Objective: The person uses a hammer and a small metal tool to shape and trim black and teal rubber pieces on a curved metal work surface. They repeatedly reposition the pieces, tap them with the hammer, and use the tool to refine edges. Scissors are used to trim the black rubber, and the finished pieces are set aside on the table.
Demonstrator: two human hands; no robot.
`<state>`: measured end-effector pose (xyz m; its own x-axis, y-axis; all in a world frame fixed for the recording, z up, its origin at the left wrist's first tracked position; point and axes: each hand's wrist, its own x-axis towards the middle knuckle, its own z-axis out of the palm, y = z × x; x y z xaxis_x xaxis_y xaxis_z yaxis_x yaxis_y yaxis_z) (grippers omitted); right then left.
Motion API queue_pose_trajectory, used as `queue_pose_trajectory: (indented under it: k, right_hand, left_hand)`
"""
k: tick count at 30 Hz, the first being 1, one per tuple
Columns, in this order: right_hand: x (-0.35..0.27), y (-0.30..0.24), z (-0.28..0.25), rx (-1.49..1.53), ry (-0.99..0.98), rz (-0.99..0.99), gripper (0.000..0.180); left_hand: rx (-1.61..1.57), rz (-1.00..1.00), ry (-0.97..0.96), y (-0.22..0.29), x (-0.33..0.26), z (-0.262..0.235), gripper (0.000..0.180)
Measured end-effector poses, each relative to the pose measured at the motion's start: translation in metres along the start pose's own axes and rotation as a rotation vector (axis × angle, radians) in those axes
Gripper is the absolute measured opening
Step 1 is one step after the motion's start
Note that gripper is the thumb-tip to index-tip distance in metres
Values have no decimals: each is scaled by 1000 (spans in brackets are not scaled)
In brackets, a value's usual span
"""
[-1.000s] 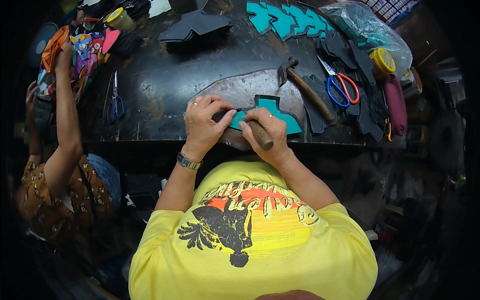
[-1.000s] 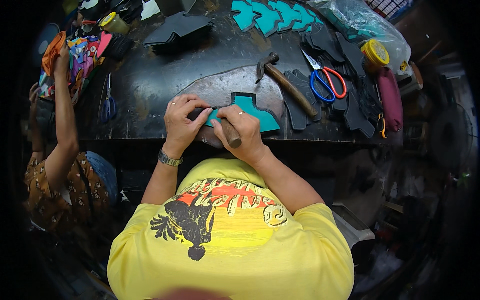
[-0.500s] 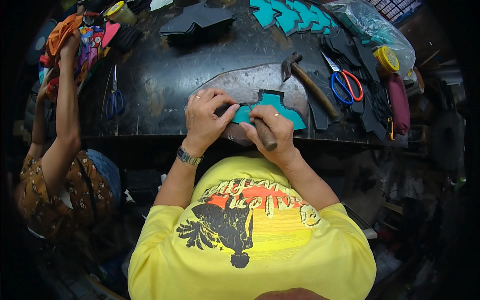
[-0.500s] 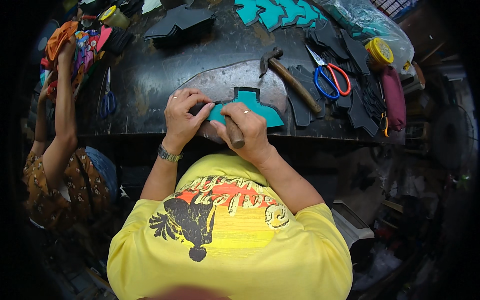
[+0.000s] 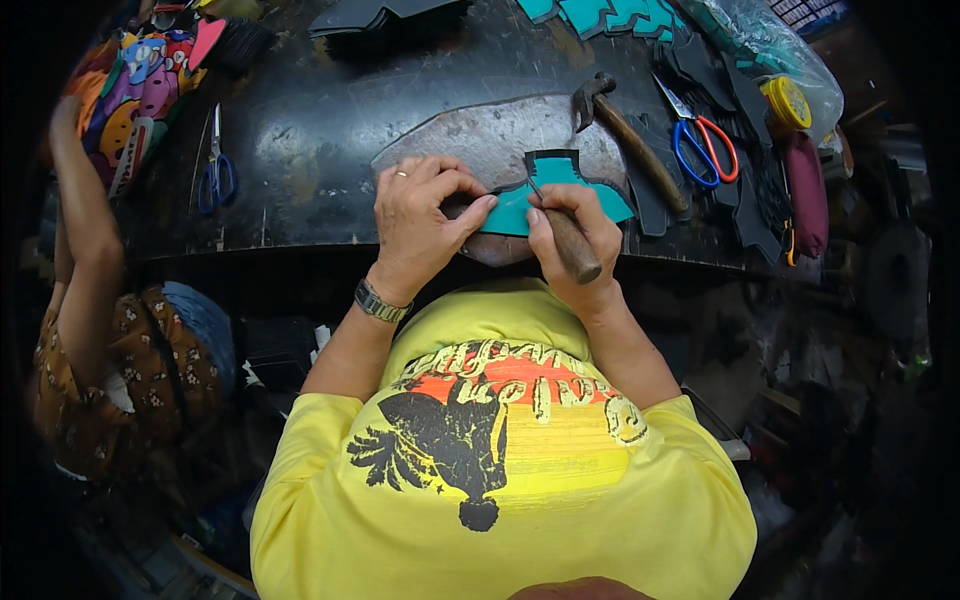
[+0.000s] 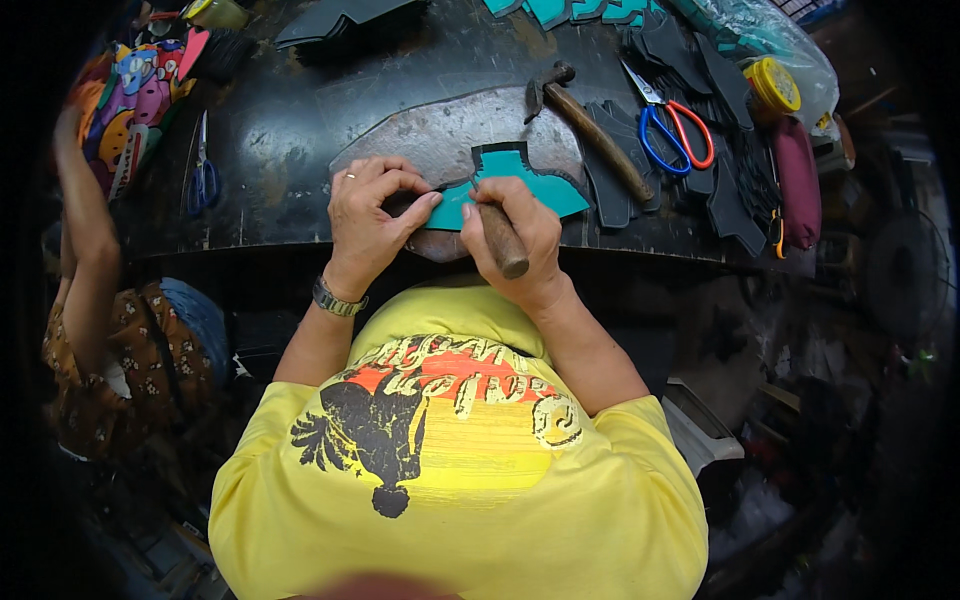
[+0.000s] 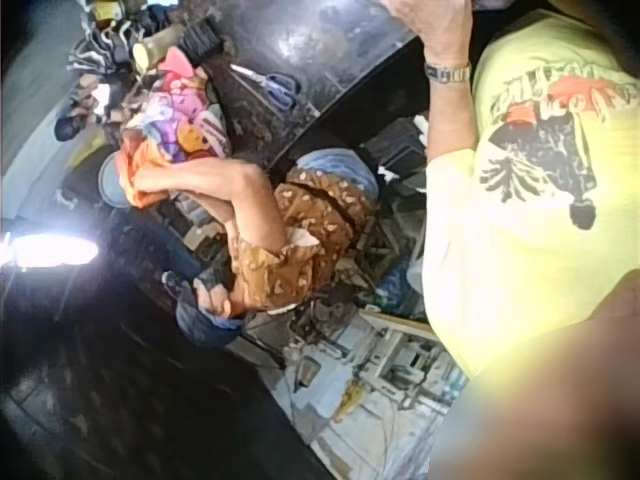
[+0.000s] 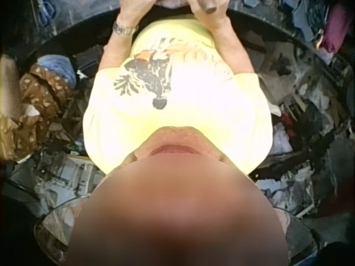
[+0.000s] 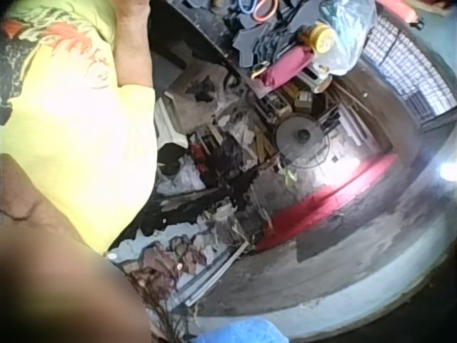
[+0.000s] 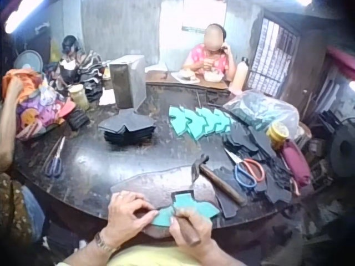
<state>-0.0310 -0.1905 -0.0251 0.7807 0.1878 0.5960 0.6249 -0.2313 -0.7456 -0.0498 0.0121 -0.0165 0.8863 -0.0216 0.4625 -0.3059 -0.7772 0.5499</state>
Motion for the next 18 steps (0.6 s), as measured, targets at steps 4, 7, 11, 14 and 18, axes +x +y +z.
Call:
queue_pose_trajectory:
  k: [4, 7, 11, 14, 18]
  right_hand:
    - [1, -2, -1, -1, -77, -48, 23]
    - [4, -1, 2, -16, -121, -62, 23]
    - [6, -2, 7, 0, -161, -137, 25]
    - [6, -3, 10, -24, -232, -180, 23]
    - [6, -3, 11, -115, -271, -232, 28]
  left_hand:
    - [-18, -32, -10, 1, 1, 0, 15]
    - [-48, -4, -12, -1, 2, -2, 14]
    - [-75, -12, -59, -5, 2, -6, 13]
    - [-92, -11, -85, -6, 5, -7, 13]
    - [-107, -35, -109, -4, 8, -6, 13]
